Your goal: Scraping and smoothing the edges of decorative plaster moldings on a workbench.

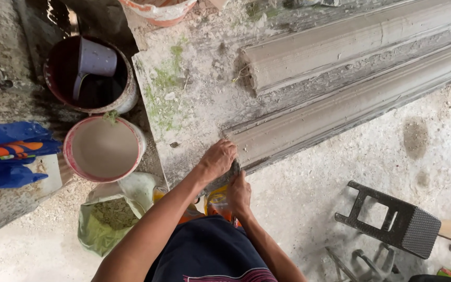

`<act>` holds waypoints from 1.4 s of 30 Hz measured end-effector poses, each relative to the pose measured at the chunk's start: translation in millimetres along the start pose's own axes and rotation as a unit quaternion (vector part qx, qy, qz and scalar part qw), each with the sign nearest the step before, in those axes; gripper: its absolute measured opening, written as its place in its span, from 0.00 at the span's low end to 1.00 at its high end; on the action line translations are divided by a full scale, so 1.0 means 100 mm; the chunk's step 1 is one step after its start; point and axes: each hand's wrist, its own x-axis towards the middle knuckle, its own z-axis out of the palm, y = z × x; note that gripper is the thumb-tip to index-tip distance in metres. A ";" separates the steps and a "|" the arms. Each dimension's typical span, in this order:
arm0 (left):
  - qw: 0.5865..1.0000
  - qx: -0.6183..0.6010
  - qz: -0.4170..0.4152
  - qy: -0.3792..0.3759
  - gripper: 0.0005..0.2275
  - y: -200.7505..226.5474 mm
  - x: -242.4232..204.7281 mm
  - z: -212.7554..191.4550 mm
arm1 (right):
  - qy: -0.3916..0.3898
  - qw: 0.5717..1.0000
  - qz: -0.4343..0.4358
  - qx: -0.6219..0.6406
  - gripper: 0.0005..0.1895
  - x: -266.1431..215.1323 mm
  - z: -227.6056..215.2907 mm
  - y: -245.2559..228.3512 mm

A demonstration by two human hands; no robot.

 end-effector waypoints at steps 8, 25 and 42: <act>0.995 -0.063 0.019 0.080 0.12 -0.09 0.03 0.19 | -0.047 0.999 -0.011 0.017 0.13 0.15 -0.12 -0.02; 0.990 -0.050 -0.133 0.001 0.23 0.52 -0.52 0.12 | 0.004 0.987 -0.122 0.107 0.12 0.06 -0.45 0.11; 0.980 0.076 -0.173 -0.058 0.24 0.66 -0.45 0.27 | -0.055 0.998 -0.036 0.013 0.20 0.20 -0.28 -0.11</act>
